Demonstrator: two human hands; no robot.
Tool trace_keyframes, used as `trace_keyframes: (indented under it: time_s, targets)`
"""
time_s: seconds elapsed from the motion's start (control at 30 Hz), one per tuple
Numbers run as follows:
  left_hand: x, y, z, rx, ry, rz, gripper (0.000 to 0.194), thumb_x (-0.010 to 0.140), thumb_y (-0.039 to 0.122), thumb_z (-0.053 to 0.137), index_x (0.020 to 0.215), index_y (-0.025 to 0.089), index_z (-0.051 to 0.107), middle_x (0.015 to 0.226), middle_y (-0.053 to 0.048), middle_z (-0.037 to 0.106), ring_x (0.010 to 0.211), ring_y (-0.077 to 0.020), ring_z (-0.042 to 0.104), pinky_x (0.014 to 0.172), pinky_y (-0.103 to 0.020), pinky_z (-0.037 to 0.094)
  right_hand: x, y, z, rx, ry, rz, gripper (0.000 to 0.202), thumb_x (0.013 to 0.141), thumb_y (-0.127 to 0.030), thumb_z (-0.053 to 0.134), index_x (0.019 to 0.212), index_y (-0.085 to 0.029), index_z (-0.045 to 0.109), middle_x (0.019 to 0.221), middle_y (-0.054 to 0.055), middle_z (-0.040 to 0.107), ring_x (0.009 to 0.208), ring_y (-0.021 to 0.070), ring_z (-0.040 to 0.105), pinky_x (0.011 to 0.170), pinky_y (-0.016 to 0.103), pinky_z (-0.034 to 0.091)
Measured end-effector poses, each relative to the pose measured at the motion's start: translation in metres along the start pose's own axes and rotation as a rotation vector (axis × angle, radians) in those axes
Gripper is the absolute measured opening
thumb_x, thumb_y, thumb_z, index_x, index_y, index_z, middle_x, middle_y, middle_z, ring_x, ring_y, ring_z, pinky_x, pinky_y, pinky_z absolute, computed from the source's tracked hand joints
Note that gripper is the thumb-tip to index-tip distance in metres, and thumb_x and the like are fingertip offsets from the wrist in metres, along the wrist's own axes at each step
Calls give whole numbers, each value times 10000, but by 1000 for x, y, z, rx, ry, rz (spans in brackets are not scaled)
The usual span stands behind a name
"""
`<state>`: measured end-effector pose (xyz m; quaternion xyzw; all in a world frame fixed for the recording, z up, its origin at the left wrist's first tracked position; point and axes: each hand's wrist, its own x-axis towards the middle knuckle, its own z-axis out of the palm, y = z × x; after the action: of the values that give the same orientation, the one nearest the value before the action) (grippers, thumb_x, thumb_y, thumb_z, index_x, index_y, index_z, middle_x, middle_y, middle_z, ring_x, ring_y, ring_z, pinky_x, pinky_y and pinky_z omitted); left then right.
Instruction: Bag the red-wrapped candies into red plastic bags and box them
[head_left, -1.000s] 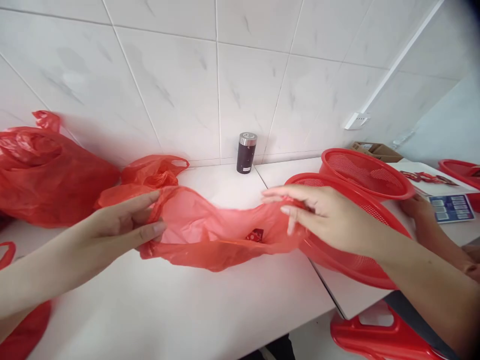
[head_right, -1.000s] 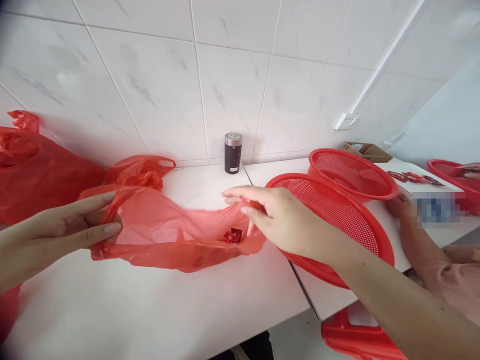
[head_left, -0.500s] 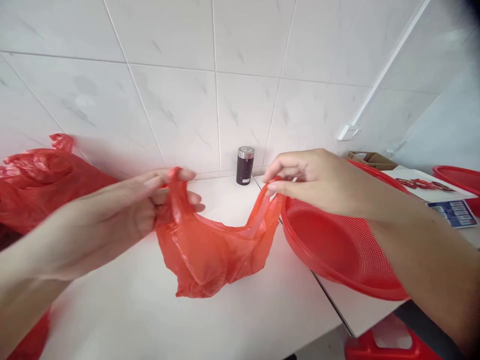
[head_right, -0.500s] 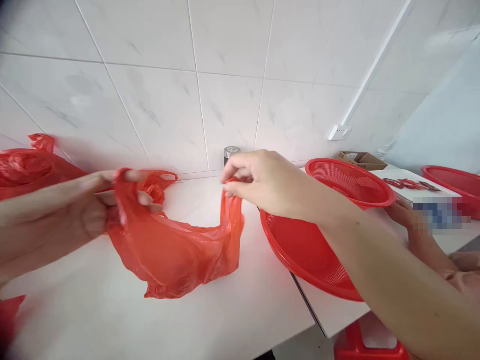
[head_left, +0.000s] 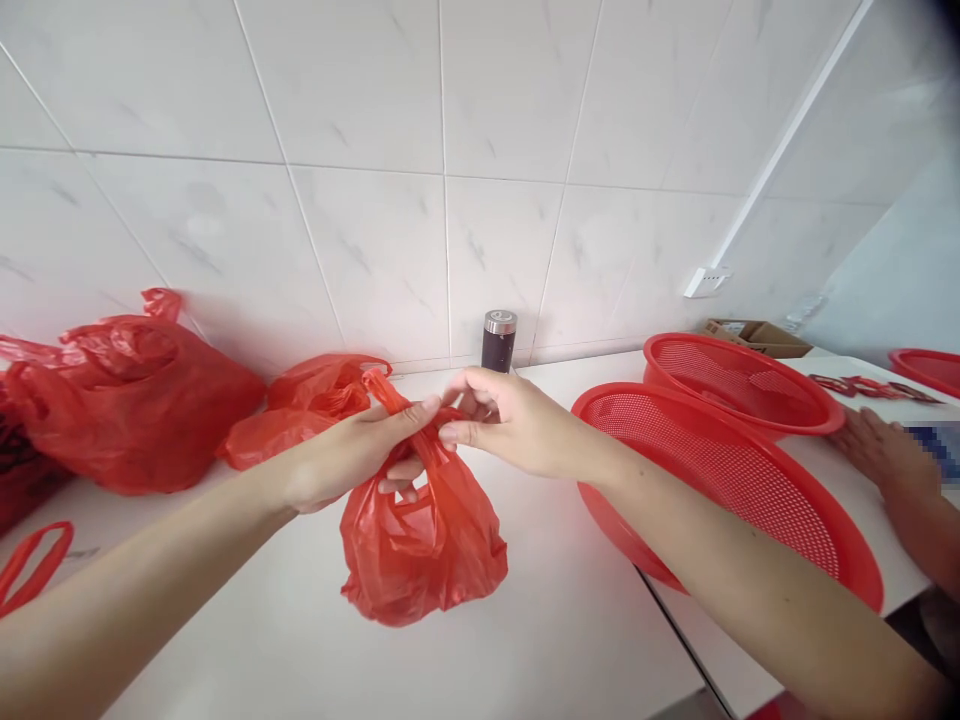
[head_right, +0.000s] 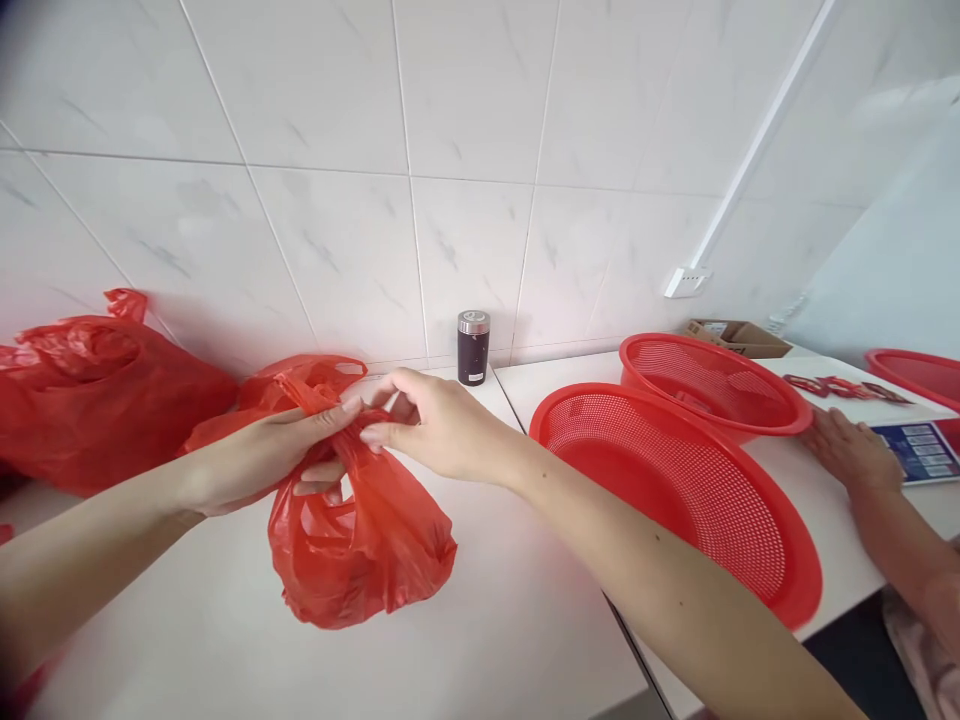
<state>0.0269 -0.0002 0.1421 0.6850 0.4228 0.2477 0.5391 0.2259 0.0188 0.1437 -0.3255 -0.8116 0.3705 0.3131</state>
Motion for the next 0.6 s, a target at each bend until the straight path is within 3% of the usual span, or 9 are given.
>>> trace_keyframes:
  time_s: [0.13, 0.23, 0.27, 0.33, 0.4, 0.5, 0.6]
  targets:
    - [-1, -8, -13, -139, -20, -48, 397, 939, 516, 424, 856, 184, 626, 726, -29, 659, 654, -147, 610, 658, -288, 535, -26, 1, 9, 14, 8, 100, 110, 893, -328, 572, 858, -224, 579, 759, -40, 629, 667, 98, 561, 598, 237, 433]
    - [-3, -9, -16, 16, -37, -17, 279, 894, 434, 549, 1019, 231, 695, 948, -38, 729, 905, -202, 676, 822, -325, 544, -42, -4, 15, 17, -178, 90, 110, 847, -336, 641, 830, -229, 618, 766, -42, 644, 678, 104, 569, 600, 229, 427]
    - [-3, -9, -15, 120, -55, -1, 236, 877, 392, 579, 1002, 245, 716, 958, -24, 735, 950, -204, 671, 858, -319, 532, -43, -2, 17, 19, -172, 82, 130, 850, -357, 641, 827, -230, 628, 781, -37, 648, 690, 107, 574, 616, 233, 433]
    - [-3, -9, -9, 313, -73, 36, 186, 855, 294, 578, 942, 262, 739, 890, 3, 738, 890, -186, 677, 807, -288, 534, -39, 6, 21, 51, -6, 56, 177, 891, -407, 585, 890, -239, 640, 881, -19, 659, 777, 119, 595, 702, 252, 457]
    - [-2, -11, -1, 432, -56, 67, 239, 824, 171, 511, 880, 255, 727, 773, 18, 712, 717, -154, 660, 637, -247, 521, -28, 21, 29, 130, 141, 38, 234, 945, -427, 493, 1052, -265, 624, 1003, -1, 655, 920, 136, 603, 829, 288, 460]
    - [4, -19, 9, 631, 105, 148, 308, 707, 19, 408, 745, 215, 642, 623, 30, 621, 543, -116, 560, 466, -206, 414, -14, 43, 45, 290, 152, 75, 328, 988, -433, 390, 1234, -294, 557, 1052, 13, 644, 1020, 154, 588, 922, 333, 442]
    - [11, -32, 14, 883, 394, 349, 320, 681, -25, 367, 792, 196, 569, 745, 4, 611, 555, -106, 518, 452, -205, 372, -10, 54, 57, 434, 183, 141, 348, 994, -435, 367, 1277, -313, 529, 969, 4, 640, 875, 147, 612, 860, 335, 472]
